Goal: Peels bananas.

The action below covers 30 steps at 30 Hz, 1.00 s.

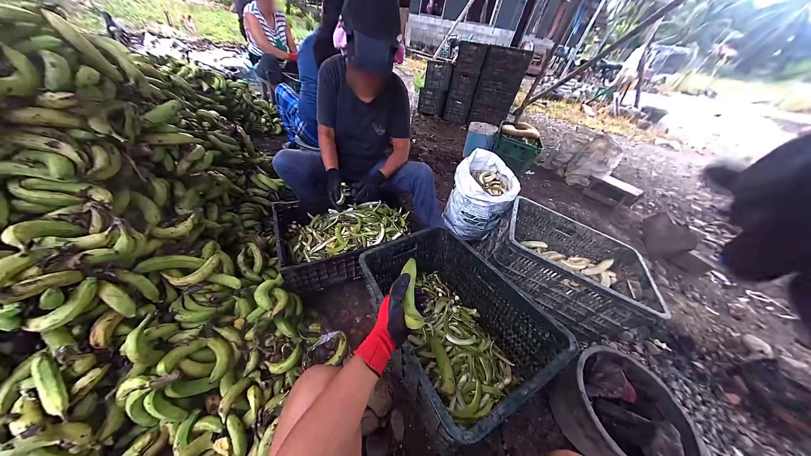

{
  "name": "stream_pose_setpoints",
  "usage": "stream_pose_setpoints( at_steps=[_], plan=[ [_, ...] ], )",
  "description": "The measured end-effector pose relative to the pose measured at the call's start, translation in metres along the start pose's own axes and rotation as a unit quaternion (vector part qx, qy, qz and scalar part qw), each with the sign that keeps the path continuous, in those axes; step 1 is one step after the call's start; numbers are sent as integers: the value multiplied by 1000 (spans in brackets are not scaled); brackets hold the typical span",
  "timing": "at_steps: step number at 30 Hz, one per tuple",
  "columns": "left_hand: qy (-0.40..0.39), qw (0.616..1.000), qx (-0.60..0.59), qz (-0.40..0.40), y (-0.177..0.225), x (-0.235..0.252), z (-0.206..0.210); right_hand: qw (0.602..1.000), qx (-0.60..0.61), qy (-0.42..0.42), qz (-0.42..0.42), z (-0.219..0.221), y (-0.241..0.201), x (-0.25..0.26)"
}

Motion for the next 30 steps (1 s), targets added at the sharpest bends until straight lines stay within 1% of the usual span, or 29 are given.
stream_pose_setpoints(
  at_steps=[1,2,3,5,6,8,9,10,12,14,20,26,28,30],
  plan=[
    [10,1000,-12,10,0,3,0,997,-16,-69,-24,30,52,-27],
    [22,999,-24,18,1,6,1,991,-13,-128,-35,64,92,-51],
    [39,999,-23,28,1,9,2,983,-2,-178,-48,98,121,-74],
    [73,997,2,32,-2,17,1,967,12,-241,-78,155,152,-113],
    [82,996,16,29,-6,22,-1,960,10,-261,-104,175,161,-128],
    [91,996,23,10,-11,30,-1,940,-11,-303,-160,198,171,-138],
    [87,996,11,-8,-13,33,-1,929,-33,-327,-169,204,174,-137],
    [84,996,2,-26,-17,35,0,918,-56,-360,-158,206,176,-134],
    [63,997,-2,-41,-23,38,3,894,-92,-423,-114,207,181,-124],
    [52,997,-21,-59,-27,40,7,877,-104,-460,-88,208,185,-119],
    [36,993,-44,-107,-33,40,12,876,-107,-462,-89,218,187,-119],
    [46,990,-59,-117,-35,39,12,884,-99,-442,-116,222,186,-121],
    [56,992,-26,-107,-35,36,12,887,-101,-435,-120,224,183,-122],
    [67,994,58,-57,-35,29,13,886,-107,-438,-109,228,177,-122]
  ],
)
Point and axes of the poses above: each hand's wrist, its own x-axis towards the middle knuckle, its own z-axis out of the palm, y = z × x, the point moved 1 cm from there along x, towards the middle knuckle, and after that the axes turned 10 degrees about -z, right-handed, at the moved point
